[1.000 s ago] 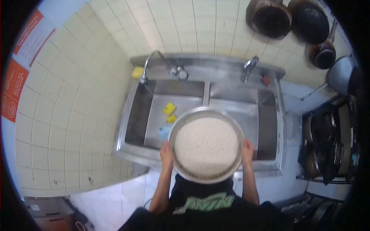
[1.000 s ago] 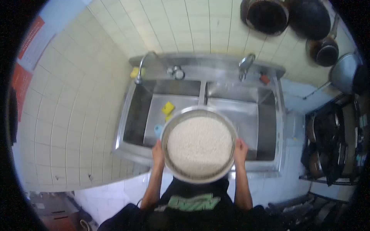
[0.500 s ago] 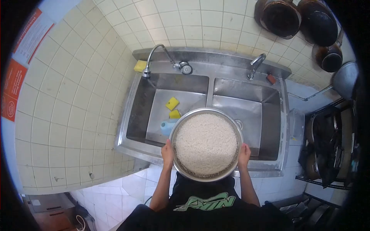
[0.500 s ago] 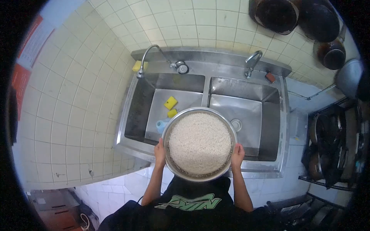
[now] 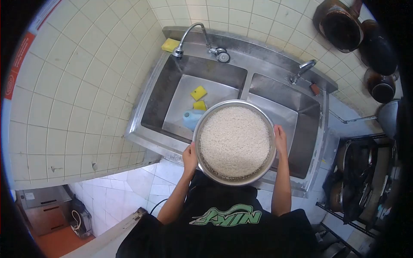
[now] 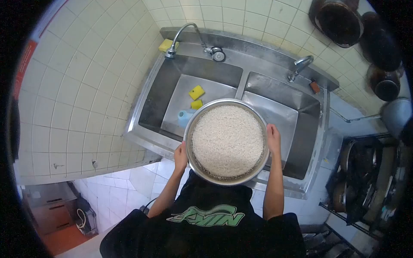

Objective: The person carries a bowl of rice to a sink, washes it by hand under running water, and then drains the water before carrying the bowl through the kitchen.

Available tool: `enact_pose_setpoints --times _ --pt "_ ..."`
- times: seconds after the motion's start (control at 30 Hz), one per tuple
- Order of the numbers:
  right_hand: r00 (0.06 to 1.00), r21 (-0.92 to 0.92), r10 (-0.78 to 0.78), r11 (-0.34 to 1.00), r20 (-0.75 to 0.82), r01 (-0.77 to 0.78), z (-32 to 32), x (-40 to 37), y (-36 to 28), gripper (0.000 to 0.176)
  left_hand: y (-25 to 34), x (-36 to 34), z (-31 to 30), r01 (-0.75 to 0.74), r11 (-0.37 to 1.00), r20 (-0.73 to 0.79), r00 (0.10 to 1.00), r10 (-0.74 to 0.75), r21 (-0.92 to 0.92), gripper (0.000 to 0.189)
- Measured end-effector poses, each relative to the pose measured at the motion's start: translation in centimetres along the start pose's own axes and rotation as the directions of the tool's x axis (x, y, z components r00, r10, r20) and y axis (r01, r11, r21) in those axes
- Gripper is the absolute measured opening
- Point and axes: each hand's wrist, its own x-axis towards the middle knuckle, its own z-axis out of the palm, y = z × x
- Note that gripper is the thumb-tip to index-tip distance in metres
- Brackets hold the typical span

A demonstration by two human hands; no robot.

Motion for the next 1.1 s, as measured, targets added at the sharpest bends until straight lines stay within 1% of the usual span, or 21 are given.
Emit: enact_pose_setpoints --times 0.1,0.17,0.23,0.3,0.33,0.37,0.43,0.47,0.5,0.57,0.6,0.7,0.73,0.77,0.83,0.87,0.9,0.97,1.0,1.03,1.1 --pt "0.99 0.011 0.048 0.999 0.13 -0.05 0.3 1.3 1.1 0.025 -0.1 -0.8 0.2 0.071 0.995 -0.024 0.997 -0.073 -0.077 0.052" --pt "0.987 0.226 0.117 0.964 0.11 -0.14 0.5 0.8 1.1 0.023 -0.8 -1.4 0.1 0.166 0.971 -0.004 0.986 -0.169 -0.174 0.051" --pt "0.983 0.238 0.161 0.955 0.087 -0.177 1.0 0.6 0.2 0.023 -1.9 -0.8 0.5 0.091 0.978 -0.053 0.993 -0.103 -0.189 0.049" --pt "0.978 0.237 0.203 0.949 0.05 -0.209 1.5 -0.4 -2.2 0.023 0.6 0.3 0.4 0.136 0.98 -0.088 0.985 -0.15 -0.143 0.048" --pt "0.985 0.224 0.171 0.961 -0.02 -0.162 2.4 -1.7 -3.3 0.025 1.2 1.6 -0.9 0.118 0.991 0.056 0.991 -0.122 0.059 0.055" --pt "0.987 0.209 0.137 0.971 -0.084 -0.117 2.4 -2.7 -4.1 0.026 0.4 2.1 -1.2 0.12 0.992 0.057 0.991 -0.123 0.05 0.055" --pt "0.976 0.27 0.184 0.952 -0.116 -0.147 1.2 -4.7 -4.9 0.027 -0.7 5.1 -1.4 0.198 0.91 0.19 0.972 -0.136 -0.364 0.053" --pt "0.959 0.327 0.243 0.927 -0.145 -0.186 1.1 -5.1 -5.0 0.028 5.2 2.9 -1.7 0.169 0.94 0.162 0.979 -0.125 -0.296 0.052" --pt "0.954 0.334 0.258 0.922 -0.155 -0.196 0.7 -5.9 -4.4 0.028 5.9 2.2 -1.2 0.174 0.944 0.174 0.976 -0.128 -0.281 0.052" --pt "0.931 0.515 0.362 0.807 -0.046 -0.289 -0.8 -5.5 -3.0 0.03 7.3 2.2 0.6 0.073 0.983 0.038 0.997 -0.067 -0.17 0.045" --pt "0.925 0.529 0.356 0.814 -0.131 -0.239 -0.5 -5.6 -2.9 0.03 10.0 2.7 -0.6 0.023 1.0 0.033 0.999 -0.022 -0.019 0.043" --pt "0.939 0.464 0.319 0.856 -0.126 -0.228 -1.2 -6.8 -5.2 0.031 11.2 4.8 -1.4 0.123 0.989 0.184 0.977 -0.106 -0.082 0.042" --pt "0.908 0.631 0.419 0.698 0.023 -0.338 -1.7 -6.6 -6.7 0.031 10.4 4.8 -0.2 0.0 1.0 0.072 0.997 0.0 0.002 0.044" --pt "0.892 0.64 0.452 0.681 0.014 -0.355 -1.1 -7.9 -4.8 0.031 10.4 4.4 -1.2 0.012 0.999 0.097 0.995 -0.015 0.031 0.044" --pt "0.906 0.436 0.37 0.863 -0.204 -0.254 -2.1 -6.1 -0.8 0.031 11.7 4.9 -0.3 0.074 0.99 0.143 0.986 -0.091 0.117 0.046" --pt "0.926 0.409 0.296 0.894 -0.235 -0.182 -0.6 -7.6 -6.7 0.03 10.6 5.7 -0.7 0.2 0.977 0.206 0.961 -0.182 -0.069 0.048" --pt "0.915 0.423 0.326 0.883 -0.237 -0.204 -1.3 -9.5 -7.1 0.03 9.5 4.5 -1.3 0.207 0.978 0.212 0.958 -0.194 -0.038 0.048" --pt "0.915 0.661 0.403 0.68 0.022 -0.316 -2.6 -7.5 -6.8 0.03 9.2 5.1 0.0 -0.112 0.98 0.104 0.99 0.096 0.165 0.049" --pt "0.903 0.57 0.418 0.719 0.103 -0.398 -3.3 -7.4 -7.2 0.03 11.2 2.6 0.8 -0.21 0.963 0.055 0.978 0.203 0.167 0.051" --pt "0.896 0.546 0.43 0.728 0.108 -0.415 -3.1 -8.3 -7.6 0.03 10.8 2.7 0.5 -0.181 0.971 0.051 0.983 0.175 0.157 0.051" --pt "0.886 0.448 0.416 0.845 -0.204 -0.293 -1.7 -8.2 -9.1 0.028 9.7 5.1 -0.1 -0.004 1.0 0.183 0.983 0.0 0.022 0.052"
